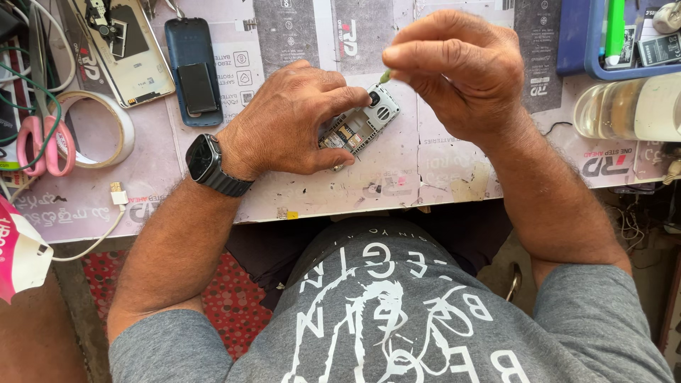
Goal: The person disassembles a small black electronic device, likely a phone, by removing the back cover and using a green screwdriver to unscrew and manipulate internal components on a cluttered workbench.
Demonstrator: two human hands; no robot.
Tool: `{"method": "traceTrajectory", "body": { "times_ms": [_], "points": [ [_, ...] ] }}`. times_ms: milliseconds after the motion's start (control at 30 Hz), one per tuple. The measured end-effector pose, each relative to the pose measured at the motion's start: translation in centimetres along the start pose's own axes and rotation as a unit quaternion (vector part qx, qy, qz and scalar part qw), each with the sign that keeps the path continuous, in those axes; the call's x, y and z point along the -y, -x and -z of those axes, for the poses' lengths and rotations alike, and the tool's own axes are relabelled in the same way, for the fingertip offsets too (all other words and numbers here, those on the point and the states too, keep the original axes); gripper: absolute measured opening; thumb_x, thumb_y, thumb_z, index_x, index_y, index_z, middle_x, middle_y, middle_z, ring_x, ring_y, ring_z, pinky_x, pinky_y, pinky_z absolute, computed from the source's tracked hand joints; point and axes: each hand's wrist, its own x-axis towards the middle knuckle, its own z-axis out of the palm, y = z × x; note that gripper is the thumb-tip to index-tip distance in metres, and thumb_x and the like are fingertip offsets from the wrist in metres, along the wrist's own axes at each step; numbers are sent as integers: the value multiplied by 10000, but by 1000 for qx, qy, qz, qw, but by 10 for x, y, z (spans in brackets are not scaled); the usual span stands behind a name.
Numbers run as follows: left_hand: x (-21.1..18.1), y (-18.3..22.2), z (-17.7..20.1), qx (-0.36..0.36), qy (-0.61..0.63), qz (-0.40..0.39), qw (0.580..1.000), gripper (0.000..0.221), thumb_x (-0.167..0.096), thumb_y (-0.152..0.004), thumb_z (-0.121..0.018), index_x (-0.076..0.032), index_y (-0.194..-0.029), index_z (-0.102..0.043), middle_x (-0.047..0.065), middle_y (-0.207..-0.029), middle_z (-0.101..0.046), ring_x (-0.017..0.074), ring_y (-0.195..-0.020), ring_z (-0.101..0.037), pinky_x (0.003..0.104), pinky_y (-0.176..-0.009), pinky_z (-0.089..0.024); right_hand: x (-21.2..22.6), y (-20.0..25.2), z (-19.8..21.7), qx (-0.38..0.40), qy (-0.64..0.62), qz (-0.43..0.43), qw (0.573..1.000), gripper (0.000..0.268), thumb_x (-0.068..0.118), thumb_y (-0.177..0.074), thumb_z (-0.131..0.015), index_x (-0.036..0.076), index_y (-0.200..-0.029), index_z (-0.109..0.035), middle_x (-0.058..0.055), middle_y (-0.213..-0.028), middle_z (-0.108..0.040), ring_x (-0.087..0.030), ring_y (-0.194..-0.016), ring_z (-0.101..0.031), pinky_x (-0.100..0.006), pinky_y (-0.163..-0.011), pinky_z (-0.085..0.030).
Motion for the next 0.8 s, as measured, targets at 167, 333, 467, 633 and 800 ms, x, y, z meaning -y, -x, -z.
{"method": "traceTrajectory", "body": {
  "times_ms": [167,333,467,633,800],
  "points": [
    [0,0,1,1,1,-1,1000,735,-365,-617,-970,-90,-1234,-682,43,-909,-688,263,-879,-667,446,-832,-481,2,1,-1,0,-14,-2,1000,148,18,-1108,-702,36,-1254,-681,-134,-1140,-705,-180,-972,-727,-257,-799,-639],
    [-1,-1,2,5,2,1,1000,746,-365,-609,-967,-84,-1238,-680,45,-907,-688,264,-875,-667,445,-832,-481,4,0,0,9,1,-4,1000,152,-16,-1107,-667,28,-1253,-665,-150,-1171,-707,-184,-1007,-735,-263,-818,-646],
    [-2,-1,3,7,-3,2,1000,749,-367,-608,-965,-80,-1238,-679,47,-911,-689,266,-882,-666,446,-834,-481,1,-1,0,11,-6,-5,1000,198,-4,-1095,-692,40,-1287,-669,-145,-1189,-711,-176,-989,-737,-258,-796,-644],
    [-1,-1,2,7,2,1,1000,740,-361,-614,-961,-78,-1238,-679,49,-926,-695,266,-887,-667,444,-826,-480,7,-6,0,4,5,-11,1000,177,8,-1055,-723,29,-1224,-676,-154,-1119,-718,-192,-982,-743,-274,-764,-647],
    [0,-1,0,7,-1,4,1000,735,-356,-618,-957,-76,-1240,-682,49,-911,-694,258,-876,-669,441,-843,-488,11,-6,3,13,-5,-39,999,177,15,-1115,-717,48,-1282,-670,-134,-1177,-715,-161,-985,-743,-249,-797,-645]
  ]
}}
